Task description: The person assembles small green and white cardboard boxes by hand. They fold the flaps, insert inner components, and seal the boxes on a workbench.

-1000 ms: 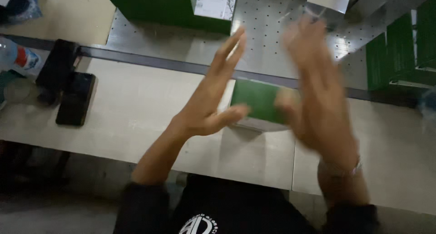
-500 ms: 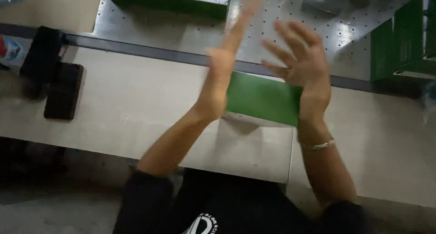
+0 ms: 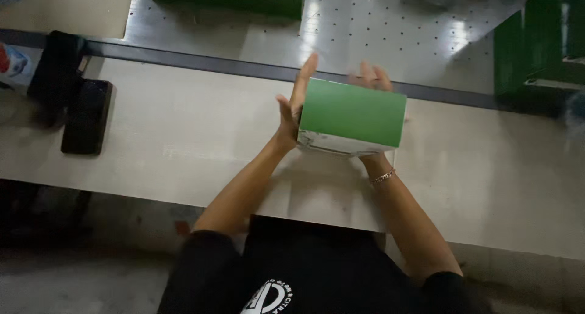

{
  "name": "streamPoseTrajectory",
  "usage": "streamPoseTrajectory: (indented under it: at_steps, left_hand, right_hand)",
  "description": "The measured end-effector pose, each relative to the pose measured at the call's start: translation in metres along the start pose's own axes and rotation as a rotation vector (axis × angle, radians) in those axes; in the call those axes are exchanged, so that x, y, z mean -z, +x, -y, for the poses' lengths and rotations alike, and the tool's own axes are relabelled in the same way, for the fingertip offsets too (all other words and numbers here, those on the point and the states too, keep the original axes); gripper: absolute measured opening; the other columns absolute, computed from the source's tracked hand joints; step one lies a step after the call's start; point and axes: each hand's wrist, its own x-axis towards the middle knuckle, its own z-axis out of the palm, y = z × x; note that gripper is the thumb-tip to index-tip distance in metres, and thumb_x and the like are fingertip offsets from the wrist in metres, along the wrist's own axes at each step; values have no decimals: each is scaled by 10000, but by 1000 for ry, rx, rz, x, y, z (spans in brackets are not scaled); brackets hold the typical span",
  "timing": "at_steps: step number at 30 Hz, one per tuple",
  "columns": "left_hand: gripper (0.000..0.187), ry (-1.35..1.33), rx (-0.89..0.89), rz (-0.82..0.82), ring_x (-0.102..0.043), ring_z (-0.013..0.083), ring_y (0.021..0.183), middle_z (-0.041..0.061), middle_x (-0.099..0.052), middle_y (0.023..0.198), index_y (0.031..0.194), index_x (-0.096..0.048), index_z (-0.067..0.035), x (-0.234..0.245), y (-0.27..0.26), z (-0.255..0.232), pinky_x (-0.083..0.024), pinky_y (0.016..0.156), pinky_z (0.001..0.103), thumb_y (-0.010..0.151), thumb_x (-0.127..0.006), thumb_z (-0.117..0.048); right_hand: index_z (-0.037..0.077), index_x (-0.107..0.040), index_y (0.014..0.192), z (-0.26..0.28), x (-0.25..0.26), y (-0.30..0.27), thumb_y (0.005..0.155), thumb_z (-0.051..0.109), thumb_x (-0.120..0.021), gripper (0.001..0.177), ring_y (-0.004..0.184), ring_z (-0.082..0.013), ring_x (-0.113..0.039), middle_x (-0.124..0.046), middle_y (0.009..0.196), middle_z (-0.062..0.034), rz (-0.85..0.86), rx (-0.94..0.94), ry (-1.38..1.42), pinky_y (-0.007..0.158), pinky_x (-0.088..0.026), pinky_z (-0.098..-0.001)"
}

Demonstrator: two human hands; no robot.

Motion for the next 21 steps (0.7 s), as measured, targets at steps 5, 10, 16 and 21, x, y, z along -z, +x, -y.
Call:
streamPoseTrajectory:
  at_steps: [5, 10, 16, 21]
  left_hand:
    - [433, 849, -219, -483, -461, 185, 1407, 11, -525, 1431, 1454, -528, -159, 34, 8, 33, -239, 1268, 347, 1123, -431, -422]
    - [530, 342, -276, -610, -461, 247, 1374, 100, -457, 1459, 1416, -508, -127, -3, -33, -20, -367, 1187, 452, 1125, -308, -521]
    - [1409, 270, -247, -61, -240, 359, 1548, 207, -309, 1616, 1576, -301, 4, -33, -39, -47, -109, 1319, 514, 499, -843, -726]
    - [1144, 224, -270, -31, -681, 251, 1200, 138, -732, 1234, 1275, -705, -25, 21, -10, -7, -460, 1119, 430, 469, -822, -827]
  right_hand:
    - [48, -529, 1289, -2, 34, -101, 1123, 339, -352, 379, 1214, -261, -455, -540, 1270, -168, -29, -150, -823, 1051, -320, -423]
    - [-5, -640, 1152, 23, -29, -127, 1144, 243, -274, 442, 1031, -272, -588, -622, 1106, -220, -339, -236, -1101, 896, -496, -471]
    - [-36, -562, 1318, 68, -79, -117, 1041, 306, -489, 446, 1283, -446, -537, -543, 1349, -257, -58, -275, -1060, 968, -539, -543]
    - [-114, -515, 1281, 87, -79, -49, 1081, 403, -361, 575, 1277, -460, -539, -493, 1314, -286, -37, -40, -900, 1013, -524, -573]
